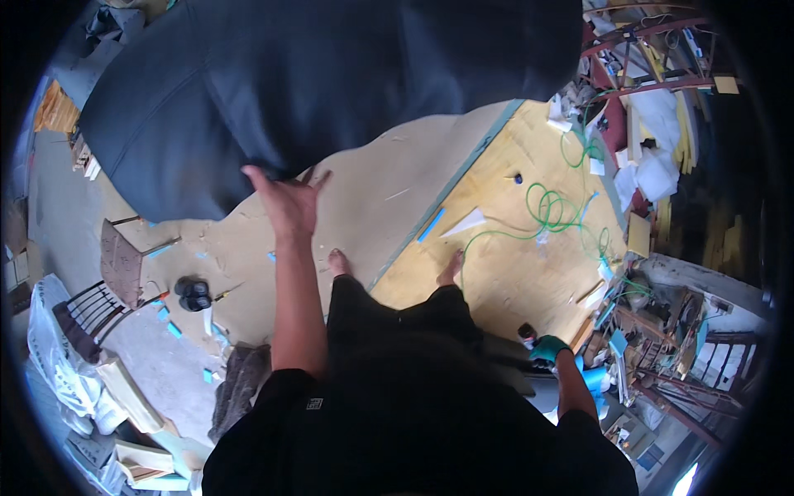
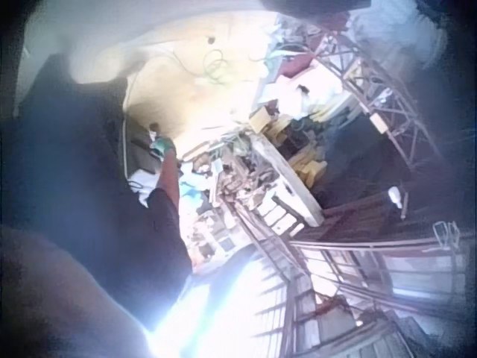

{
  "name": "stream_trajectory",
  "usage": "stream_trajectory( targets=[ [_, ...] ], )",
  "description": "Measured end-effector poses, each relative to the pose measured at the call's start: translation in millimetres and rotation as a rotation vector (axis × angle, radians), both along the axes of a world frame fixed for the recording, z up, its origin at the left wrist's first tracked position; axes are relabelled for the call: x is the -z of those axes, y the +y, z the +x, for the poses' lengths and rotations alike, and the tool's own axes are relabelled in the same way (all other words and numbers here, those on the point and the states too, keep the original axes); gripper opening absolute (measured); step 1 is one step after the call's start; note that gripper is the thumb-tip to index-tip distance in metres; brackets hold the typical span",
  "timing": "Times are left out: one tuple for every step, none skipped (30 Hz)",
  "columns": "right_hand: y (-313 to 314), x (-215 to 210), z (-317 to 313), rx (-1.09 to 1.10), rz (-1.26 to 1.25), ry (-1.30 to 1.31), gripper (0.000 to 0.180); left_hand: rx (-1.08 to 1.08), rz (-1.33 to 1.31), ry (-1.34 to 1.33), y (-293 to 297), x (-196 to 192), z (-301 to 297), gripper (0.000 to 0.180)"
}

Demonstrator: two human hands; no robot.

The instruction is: The person staples black upholstery fabric onto a wooden chair frame using a pneumatic staple gun. They pull the fabric taut, align edges, and secure it along the sides and corners of the chair.

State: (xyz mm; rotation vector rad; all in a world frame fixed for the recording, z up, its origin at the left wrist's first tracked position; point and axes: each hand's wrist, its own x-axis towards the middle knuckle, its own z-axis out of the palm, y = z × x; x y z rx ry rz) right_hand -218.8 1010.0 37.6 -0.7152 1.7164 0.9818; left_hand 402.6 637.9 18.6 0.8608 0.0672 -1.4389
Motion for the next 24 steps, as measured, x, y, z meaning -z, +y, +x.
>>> stream_trajectory(
  targets=[
    [-13,-3,9,0.277,-0.001,-0.048,0.020,-0.129,-0.165,-0.077,-8,-11,-7,0.092],
    [-5,1,-10,0.178,0.053,-0.071,0.020,-0.239,-0.252,-0.098,-16,20,-4,0.088],
    [10,9,-27,0.085,0.123,-0.106,0.021,-0.364,-0.144,-0.159,-17,45,-9,0.087],
    [-3,2,-17,-0.063,0.097,-0.187,0.018,-0.359,-0.206,-0.236,-6,66,-5,0.085],
    [-15,-11,-6,-0.209,0.066,-0.248,0.028,-0.388,-0.172,-0.248,5,82,-7,0.086],
    [-3,-12,-24,-0.249,0.091,-0.256,0.025,-0.407,-0.133,-0.243,22,95,-19,0.087],
    [10,-8,-44,-0.250,0.119,-0.250,0.022,-0.425,-0.101,-0.243,33,106,-32,0.088],
    [26,-2,-63,-0.232,0.156,-0.244,0.020,-0.461,-0.071,-0.197,44,117,-42,0.086],
    [41,7,-83,-0.188,0.198,-0.216,0.018,-0.495,-0.040,-0.146,51,131,-56,0.084],
    [58,13,-100,-0.138,0.235,-0.187,0.017,-0.528,-0.001,-0.101,63,142,-69,0.083],
    [74,25,-112,-0.076,0.280,-0.170,0.017,-0.561,0.045,-0.085,75,162,-75,0.082],
    [86,36,-127,-0.017,0.300,-0.149,0.017,-0.578,0.093,-0.072,87,184,-88,0.081],
    [104,37,-137,0.037,0.313,-0.130,0.019,-0.588,0.147,-0.063,105,203,-100,0.080],
    [118,39,-144,0.094,0.290,-0.147,0.022,-0.600,0.197,-0.068,124,228,-106,0.080],
    [131,41,-148,0.005,0.293,-0.151,0.023,-0.615,0.245,-0.077,145,255,-110,0.079],
    [136,48,-151,-0.093,0.286,-0.157,0.025,-0.632,0.289,-0.081,166,284,-113,0.078],
    [143,62,-154,-0.199,0.274,-0.172,0.027,-0.654,0.337,-0.091,192,318,-113,0.077],
    [148,75,-155,-0.215,0.385,-0.222,0.028,-0.683,0.381,-0.090,216,352,-113,0.076],
    [190,79,-188,0.370,0.313,-0.117,0.029,-0.724,0.425,-0.060,242,390,-116,0.075],
    [233,75,-225,0.941,0.201,0.064,0.031,-0.771,0.468,-0.009,267,427,-124,0.075],
    [251,82,-238,0.213,0.407,-0.231,0.034,-0.767,0.513,0.014,282,466,-138,0.074],
    [276,132,-196,0.030,0.329,-0.245,0.033,-0.680,0.502,0.040,256,491,-169,0.073],
    [241,204,-154,-0.047,0.202,-0.218,0.033,-0.669,0.517,0.041,260,518,-176,0.072],
    [196,288,-109,-0.107,0.082,-0.227,0.033,-0.669,0.545,0.017,275,544,-169,0.071]
  ],
)
